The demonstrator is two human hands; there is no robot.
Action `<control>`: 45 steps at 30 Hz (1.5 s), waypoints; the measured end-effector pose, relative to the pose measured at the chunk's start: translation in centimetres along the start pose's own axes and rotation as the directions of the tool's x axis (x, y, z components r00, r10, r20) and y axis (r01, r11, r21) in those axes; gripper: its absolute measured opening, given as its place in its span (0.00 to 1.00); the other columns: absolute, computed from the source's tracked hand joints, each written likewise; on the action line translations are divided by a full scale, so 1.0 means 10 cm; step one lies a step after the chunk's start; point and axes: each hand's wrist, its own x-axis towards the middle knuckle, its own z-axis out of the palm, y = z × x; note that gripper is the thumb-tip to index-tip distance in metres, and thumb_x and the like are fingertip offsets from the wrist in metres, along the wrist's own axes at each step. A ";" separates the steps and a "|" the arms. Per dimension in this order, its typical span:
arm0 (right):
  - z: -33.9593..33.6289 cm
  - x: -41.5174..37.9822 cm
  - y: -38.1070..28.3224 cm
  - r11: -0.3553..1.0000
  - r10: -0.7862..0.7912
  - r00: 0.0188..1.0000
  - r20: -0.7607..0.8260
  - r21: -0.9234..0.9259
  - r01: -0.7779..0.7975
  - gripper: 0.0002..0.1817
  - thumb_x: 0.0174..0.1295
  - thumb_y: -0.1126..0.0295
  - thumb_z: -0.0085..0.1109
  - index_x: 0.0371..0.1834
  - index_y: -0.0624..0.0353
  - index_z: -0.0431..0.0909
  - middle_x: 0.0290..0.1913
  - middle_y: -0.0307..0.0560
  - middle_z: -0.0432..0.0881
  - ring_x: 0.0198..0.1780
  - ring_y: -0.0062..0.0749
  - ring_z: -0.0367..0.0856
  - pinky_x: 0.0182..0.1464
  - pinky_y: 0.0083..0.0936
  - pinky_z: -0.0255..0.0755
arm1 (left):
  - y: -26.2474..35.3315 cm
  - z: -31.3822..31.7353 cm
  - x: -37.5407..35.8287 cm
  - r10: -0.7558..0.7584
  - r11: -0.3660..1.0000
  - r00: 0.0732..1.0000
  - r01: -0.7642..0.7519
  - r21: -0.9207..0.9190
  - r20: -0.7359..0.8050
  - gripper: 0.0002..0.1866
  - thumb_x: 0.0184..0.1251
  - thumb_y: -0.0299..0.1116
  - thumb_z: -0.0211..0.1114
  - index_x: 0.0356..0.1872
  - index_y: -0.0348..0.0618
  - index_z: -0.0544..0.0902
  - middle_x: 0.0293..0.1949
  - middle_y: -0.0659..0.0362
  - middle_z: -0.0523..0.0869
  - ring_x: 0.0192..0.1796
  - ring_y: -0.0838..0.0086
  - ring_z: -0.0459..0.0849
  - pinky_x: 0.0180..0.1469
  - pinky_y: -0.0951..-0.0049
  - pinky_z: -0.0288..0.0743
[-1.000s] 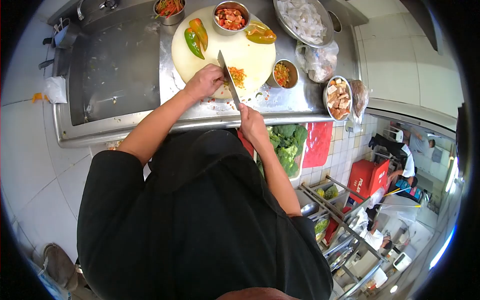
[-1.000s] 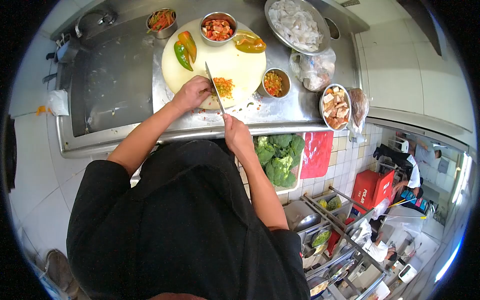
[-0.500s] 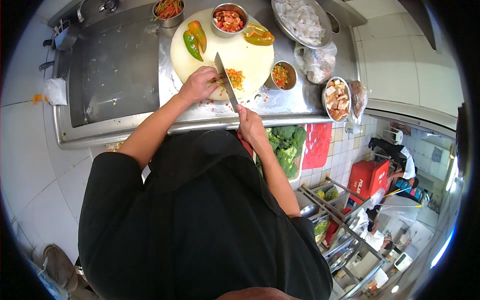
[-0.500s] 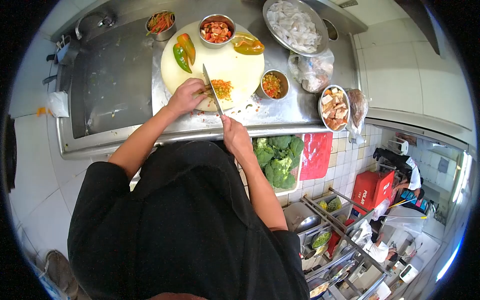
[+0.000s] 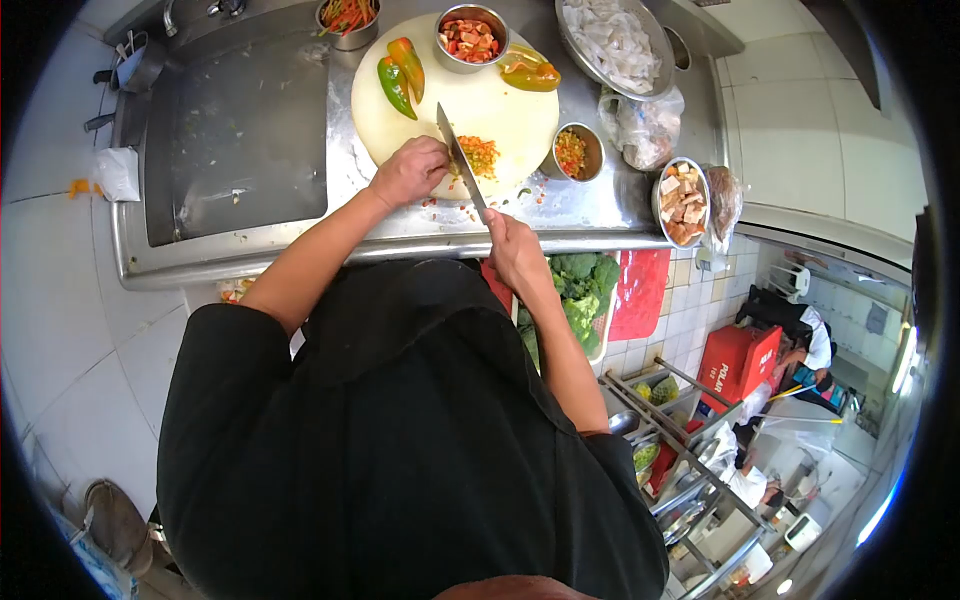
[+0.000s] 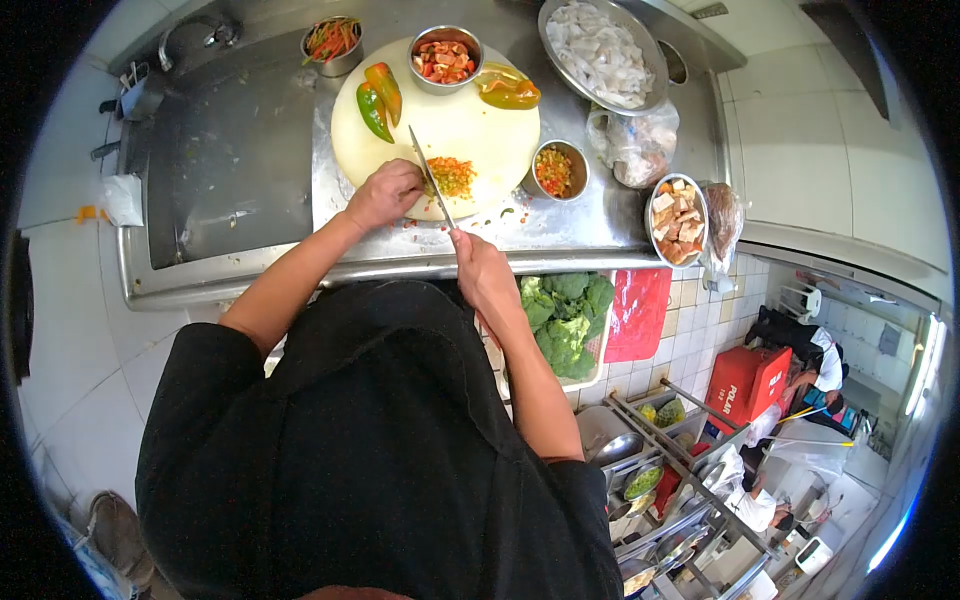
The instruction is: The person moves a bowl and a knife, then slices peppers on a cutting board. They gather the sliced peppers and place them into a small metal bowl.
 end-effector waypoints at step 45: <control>0.04 -0.04 0.10 0.996 -0.028 0.997 0.071 -0.083 0.034 0.30 0.83 0.46 0.44 0.60 0.63 0.85 0.51 0.76 0.85 0.59 0.73 0.81 0.61 0.55 0.74 | 0.04 -0.23 -0.22 -0.019 0.998 1.000 0.019 0.054 0.002 0.04 0.61 0.25 0.73 0.37 0.39 0.89 0.41 0.55 0.88 0.49 0.59 0.87 0.57 0.60 0.78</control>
